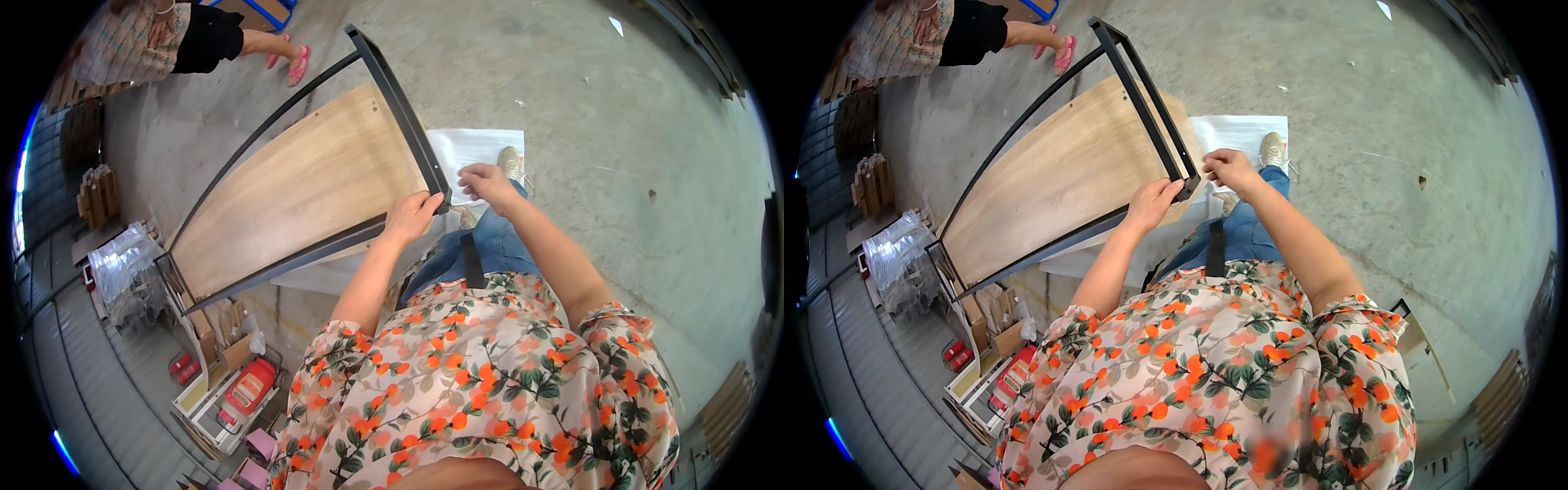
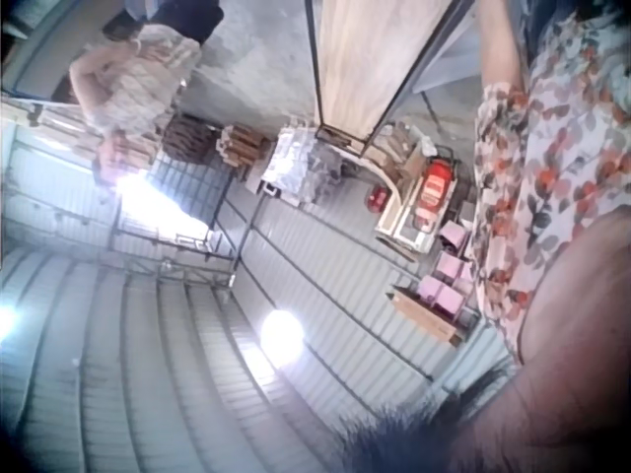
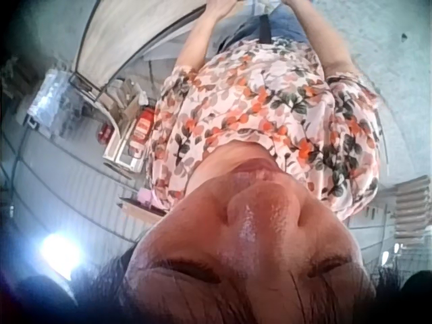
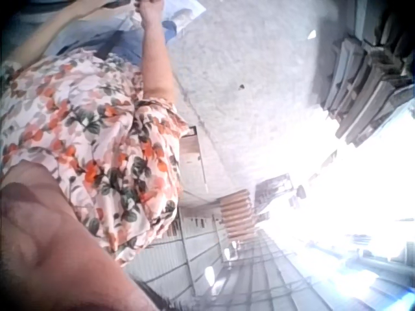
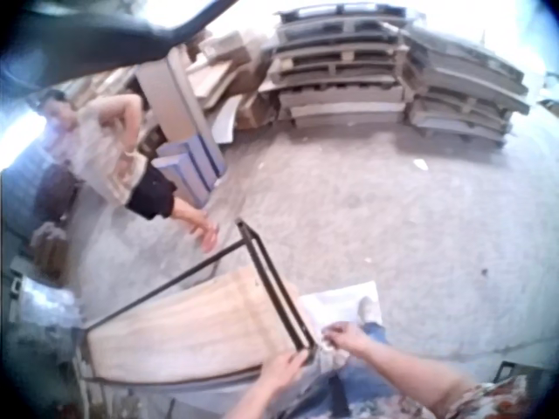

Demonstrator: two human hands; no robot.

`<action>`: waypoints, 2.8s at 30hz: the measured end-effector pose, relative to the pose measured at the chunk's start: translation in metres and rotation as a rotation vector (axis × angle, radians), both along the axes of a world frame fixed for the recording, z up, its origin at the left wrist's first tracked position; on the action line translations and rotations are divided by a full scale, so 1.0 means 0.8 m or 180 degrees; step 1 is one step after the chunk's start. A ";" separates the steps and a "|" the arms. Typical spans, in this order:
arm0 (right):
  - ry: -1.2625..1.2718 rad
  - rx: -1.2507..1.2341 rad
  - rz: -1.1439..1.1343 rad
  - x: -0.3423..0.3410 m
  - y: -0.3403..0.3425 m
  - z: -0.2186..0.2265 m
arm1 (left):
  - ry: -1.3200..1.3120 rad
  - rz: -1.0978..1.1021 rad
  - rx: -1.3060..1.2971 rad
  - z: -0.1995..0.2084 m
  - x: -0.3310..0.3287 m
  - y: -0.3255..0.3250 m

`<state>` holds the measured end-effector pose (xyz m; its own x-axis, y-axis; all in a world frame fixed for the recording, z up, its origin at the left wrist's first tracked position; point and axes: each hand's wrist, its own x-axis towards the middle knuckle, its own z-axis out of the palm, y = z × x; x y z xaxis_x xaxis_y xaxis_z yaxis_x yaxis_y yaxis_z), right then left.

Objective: The person assembles a metal frame onto a wooden shelf by positioning the frame around the shelf and inserting small screws into pre-drilled holes by hand.

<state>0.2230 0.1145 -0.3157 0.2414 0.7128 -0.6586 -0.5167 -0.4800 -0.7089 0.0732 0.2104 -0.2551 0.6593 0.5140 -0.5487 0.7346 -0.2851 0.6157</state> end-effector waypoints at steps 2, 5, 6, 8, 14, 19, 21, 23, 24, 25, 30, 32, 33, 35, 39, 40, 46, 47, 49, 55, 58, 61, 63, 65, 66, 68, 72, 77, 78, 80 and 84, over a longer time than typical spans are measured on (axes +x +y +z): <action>-0.0096 -0.0177 -0.0024 0.011 -0.011 -0.010 | -0.0022 -0.0050 0.0071 0.000 0.006 0.001; 0.0427 0.0346 0.0561 -0.023 -0.015 0.041 | 0.0203 -0.0038 0.0034 -0.002 -0.004 0.003; 0.0519 0.0376 0.0417 -0.031 -0.013 0.041 | 0.0141 -0.0023 0.0049 -0.004 -0.003 0.003; 0.0727 0.0465 0.0226 -0.037 -0.013 0.039 | 0.0064 -0.0040 0.0057 -0.004 -0.002 0.006; 0.1163 0.0220 0.0182 -0.027 -0.009 0.024 | 0.0503 -0.0065 -0.0469 0.011 -0.005 0.017; -0.0004 0.0689 0.1175 -0.007 0.011 0.019 | 0.0465 -0.0389 0.0150 0.020 -0.010 0.012; -0.1657 0.1269 0.1483 -0.007 0.017 0.025 | 0.0520 -0.0218 0.0006 0.015 -0.015 0.014; -0.2006 0.1518 0.1600 -0.007 0.016 0.010 | 0.0460 0.0004 -0.0246 0.008 -0.015 0.016; -0.1707 0.1490 0.1206 -0.003 0.012 0.004 | 0.0461 0.0010 -0.0256 0.007 -0.015 0.015; -0.1407 0.1453 0.0814 -0.003 0.010 0.000 | 0.0369 -0.0039 -0.0230 0.008 -0.013 0.013; -0.0435 0.0098 0.2171 0.001 0.032 0.044 | 0.0355 -0.0094 -0.0157 -0.002 -0.025 0.023; -0.0114 0.0363 0.2130 0.007 0.031 0.033 | 0.0218 0.0027 -0.0296 -0.002 -0.021 0.021; -0.0062 0.0522 0.2087 0.009 0.026 0.027 | 0.0214 0.0036 -0.0294 0.001 -0.019 0.021; -0.0091 0.0749 0.1964 0.013 0.023 0.014 | 0.0439 -0.0087 -0.0306 0.008 -0.014 0.020; -0.0150 0.0651 0.1746 0.012 0.021 0.023 | 0.0177 0.0021 -0.0246 -0.003 -0.016 0.019; -0.0062 0.0172 0.1856 0.010 0.024 0.029 | 0.0247 0.0007 -0.0275 -0.002 -0.016 0.019; -0.0058 0.0550 0.1829 0.011 0.015 0.011 | 0.0178 -0.0043 -0.0185 0.001 -0.009 0.016; -0.0195 0.0989 0.1525 0.010 0.014 0.016 | 0.0194 -0.0050 -0.0154 0.004 -0.009 0.016; -0.0059 0.0657 0.1528 0.012 0.015 0.030 | 0.0307 -0.0026 -0.0231 0.002 -0.011 0.018; 0.0168 0.0218 0.2055 0.010 0.022 0.026 | 0.0402 -0.0102 -0.0235 -0.001 -0.010 0.021; -0.0010 0.0950 0.1179 0.009 0.008 0.019 | 0.0371 -0.0101 -0.0187 -0.006 -0.010 0.019; 0.0149 0.0227 0.1506 0.012 0.021 0.039 | 0.0395 -0.0053 -0.0248 -0.008 -0.012 0.020; 0.0247 -0.0333 0.2096 0.013 0.027 0.044 | 0.0386 -0.0045 -0.0299 -0.010 -0.013 0.021; 0.0181 -0.0140 0.2080 0.012 0.025 0.038 | 0.0194 -0.0029 -0.0268 -0.013 -0.015 0.020; 0.0119 0.0055 0.2066 0.012 0.023 0.033 | 0.0189 -0.0028 -0.0265 -0.012 -0.015 0.020; 0.0237 0.0382 0.1729 0.014 0.014 0.021 | 0.0288 -0.0032 -0.0233 -0.011 -0.014 0.020; 0.0634 0.0353 0.1582 0.010 0.014 0.040 | 0.0285 0.0008 -0.0256 -0.007 -0.018 0.020; 0.0438 0.0408 0.1332 0.007 0.007 0.016 | 0.0434 -0.0070 -0.0305 0.002 -0.013 0.017; 0.0326 0.0316 0.1191 0.009 0.002 0.011 | 0.0427 -0.0064 -0.0304 -0.002 -0.016 0.016; 0.0215 0.0106 0.0681 0.015 -0.015 -0.002 | 0.0207 -0.0083 -0.0153 -0.015 -0.024 0.013; 0.0532 -0.0282 0.0045 0.041 -0.056 -0.018 | 0.0111 -0.0072 -0.0160 -0.001 -0.016 0.011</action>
